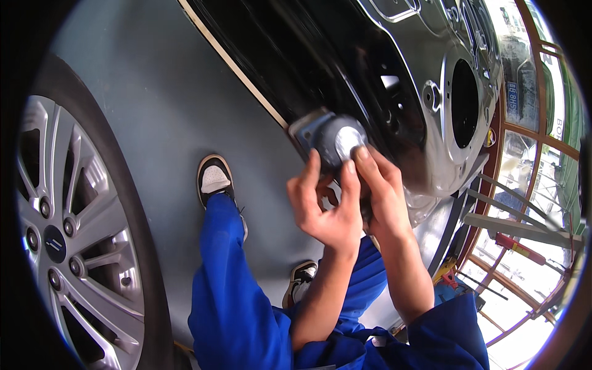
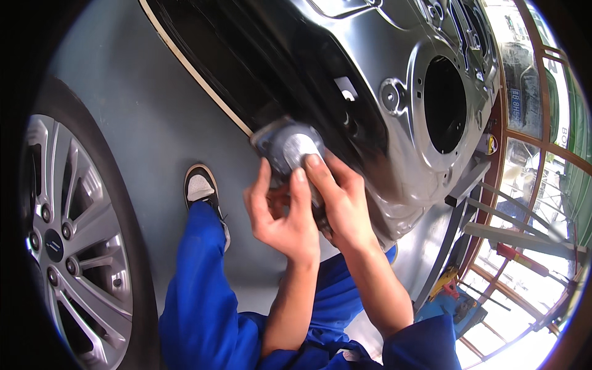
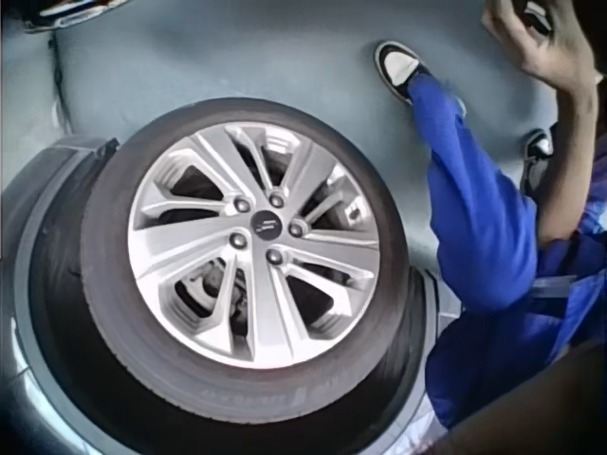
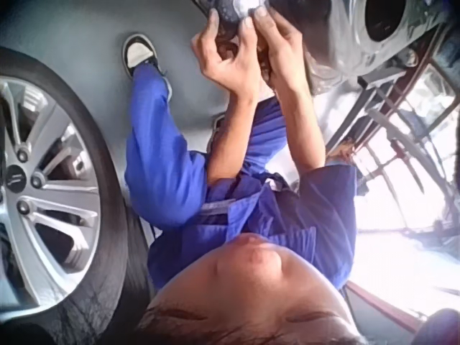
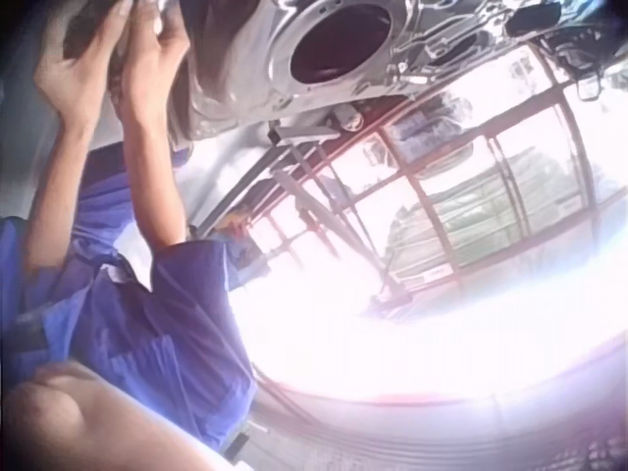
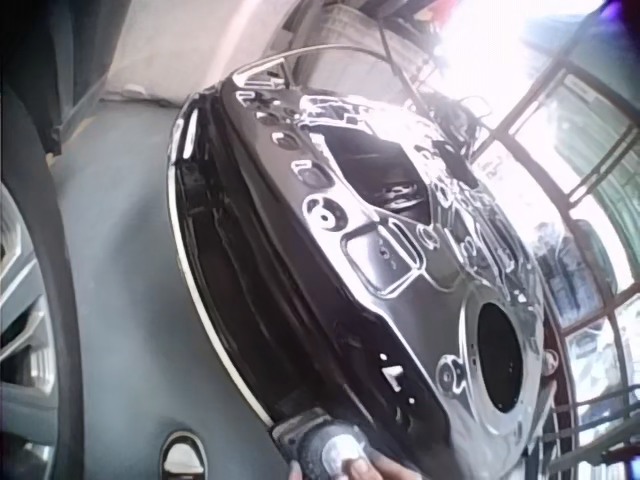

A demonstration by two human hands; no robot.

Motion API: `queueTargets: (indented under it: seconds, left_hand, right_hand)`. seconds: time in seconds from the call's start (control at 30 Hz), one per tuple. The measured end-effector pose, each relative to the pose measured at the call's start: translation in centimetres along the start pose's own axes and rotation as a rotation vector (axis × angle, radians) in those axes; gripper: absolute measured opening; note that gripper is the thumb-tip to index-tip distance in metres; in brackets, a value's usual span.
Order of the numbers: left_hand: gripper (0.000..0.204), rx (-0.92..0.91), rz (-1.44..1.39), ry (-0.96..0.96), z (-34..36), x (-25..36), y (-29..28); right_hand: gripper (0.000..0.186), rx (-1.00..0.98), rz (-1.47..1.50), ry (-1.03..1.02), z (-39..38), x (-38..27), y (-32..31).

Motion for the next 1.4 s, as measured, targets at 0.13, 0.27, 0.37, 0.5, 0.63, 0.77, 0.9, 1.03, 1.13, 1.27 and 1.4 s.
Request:
queueTargets:
  seconds: [0.13,0.27,0.37,0.5,0.63,0.77,0.9,1.03,1.13,1.27,1.4]
  left_hand:
    - [0.043,-0.044,-0.001,0.023,-1.4,-0.7,-0.5]
    - [0.046,-0.157,0.036,0.074,-6.0,-2.7,-1.5]
    - [0.046,-0.216,0.021,0.026,-9.1,-3.7,-2.3]
    - [0.050,-0.286,0.074,-0.009,-11.1,-4.5,-3.6]
    - [0.048,-0.217,0.012,0.024,-8.7,-4.4,-3.0]
    - [0.047,-0.135,-0.047,-0.043,-6.0,-2.8,-1.6]
    - [0.045,-0.189,0.016,-0.049,-8.5,-3.6,-2.5]
    - [0.046,-0.224,0.001,-0.041,-10.8,-5.1,-3.4]
    - [0.047,-0.193,-0.056,-0.076,-10.7,-5.4,-3.0]
    - [0.048,-0.133,-0.053,-0.029,-8.5,-4.6,-2.5]
    - [0.048,-0.167,-0.060,-0.034,-5.1,-2.6,-1.1]
  right_hand:
    - [0.033,0.048,0.018,0.013,-1.3,0.5,-1.0]
    - [0.032,0.123,0.020,0.044,-4.7,2.2,-5.3]
    - [0.032,0.173,0.012,0.099,-7.3,2.8,-7.6]
    - [0.031,0.188,-0.006,0.073,-9.0,3.6,-8.5]
    - [0.034,0.121,-0.008,0.063,-6.9,3.1,-7.0]
    - [0.034,0.065,0.042,0.013,-4.7,2.4,-4.9]
    - [0.033,0.105,0.047,0.087,-6.9,2.9,-7.4]
    - [0.037,0.120,0.016,0.090,-8.7,3.5,-8.6]
    - [0.038,0.067,-0.034,0.050,-8.0,3.4,-8.7]
    - [0.040,0.055,0.008,0.022,-6.4,2.4,-6.1]
    - [0.035,0.118,0.132,0.052,-4.4,1.7,-4.0]
Point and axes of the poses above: each hand's wrist, its own z-axis towards the middle knuckle, its own y-axis out of the palm, x = y × z, the point moved 1 cm from there along z, towards the middle knuckle, and after that the axes turned 14 degrees about -y, right-handed, at the moved point
